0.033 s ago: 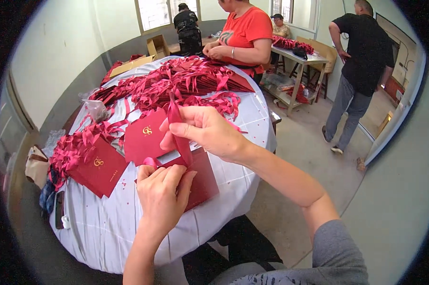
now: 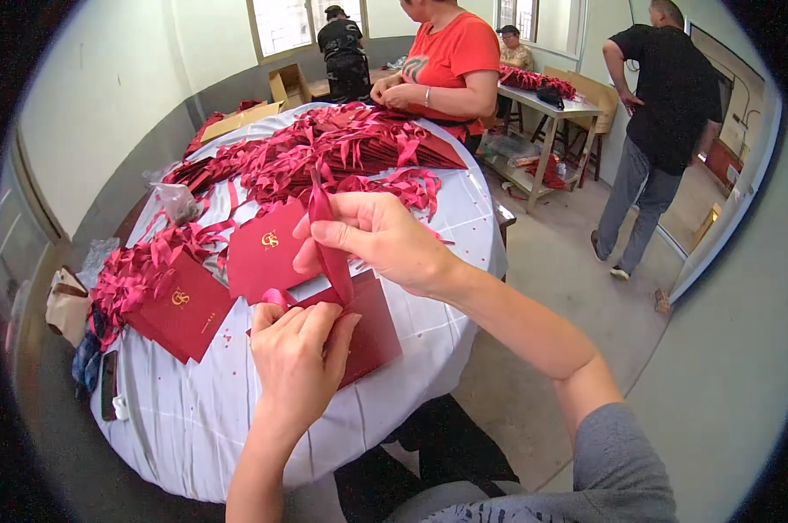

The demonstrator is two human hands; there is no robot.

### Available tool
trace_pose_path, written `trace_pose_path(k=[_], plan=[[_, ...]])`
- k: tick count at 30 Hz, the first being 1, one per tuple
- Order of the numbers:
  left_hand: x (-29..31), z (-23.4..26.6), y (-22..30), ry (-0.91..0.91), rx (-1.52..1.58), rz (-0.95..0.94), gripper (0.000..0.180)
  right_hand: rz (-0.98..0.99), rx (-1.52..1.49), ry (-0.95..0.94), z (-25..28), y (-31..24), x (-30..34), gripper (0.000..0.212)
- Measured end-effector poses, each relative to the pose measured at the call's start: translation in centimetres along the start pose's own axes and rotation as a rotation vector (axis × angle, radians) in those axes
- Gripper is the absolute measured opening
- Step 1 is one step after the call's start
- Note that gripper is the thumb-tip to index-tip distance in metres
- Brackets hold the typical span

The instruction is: The person attaches ribbon handles to paper bags by threading ribbons through the holes in the bags by hand.

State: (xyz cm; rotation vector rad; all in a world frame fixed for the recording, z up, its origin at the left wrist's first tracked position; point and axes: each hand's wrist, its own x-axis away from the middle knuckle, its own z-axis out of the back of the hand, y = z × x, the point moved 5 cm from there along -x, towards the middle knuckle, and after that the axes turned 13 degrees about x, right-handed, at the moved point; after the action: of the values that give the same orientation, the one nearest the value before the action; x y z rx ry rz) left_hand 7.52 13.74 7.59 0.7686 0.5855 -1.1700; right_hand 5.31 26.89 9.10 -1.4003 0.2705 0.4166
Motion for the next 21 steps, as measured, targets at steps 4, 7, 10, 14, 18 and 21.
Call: trace_pose_path(k=[4, 7, 10, 14, 18, 21], plan=[[0.2, 0.2, 0.1, 0.036, 0.021, 0.008, 0.015, 0.044, 0.068, 0.103, 0.1, -0.7, 0.0, 0.019], [0.2, 0.1, 0.1, -0.002, 0.019, 0.009, 0.016, 0.094, 0.123, 0.171, 0.2, -0.7, 0.2, 0.019], [-0.7, -0.7, 0.8, 0.044, 0.064, -0.033, 0.019, 0.155, 0.173, 0.269, 1.3, -1.3, 0.9, 0.019], [-0.3, -0.5, 0.8, 0.057, 0.037, -0.006, 0.028, 0.234, 0.131, 0.401, 0.6, 0.3, 0.2, 0.021], [0.9, 0.2, -1.0, -0.009, -0.004, 0.089, 0.015, 0.169, -0.205, 0.286, -0.6, 1.9, -1.3, 0.024], [0.3, -0.8, -0.5, 0.103, 0.011, 0.017, 0.022, 0.105, -0.189, 0.273, 1.8, 3.1, 0.0, 0.025]])
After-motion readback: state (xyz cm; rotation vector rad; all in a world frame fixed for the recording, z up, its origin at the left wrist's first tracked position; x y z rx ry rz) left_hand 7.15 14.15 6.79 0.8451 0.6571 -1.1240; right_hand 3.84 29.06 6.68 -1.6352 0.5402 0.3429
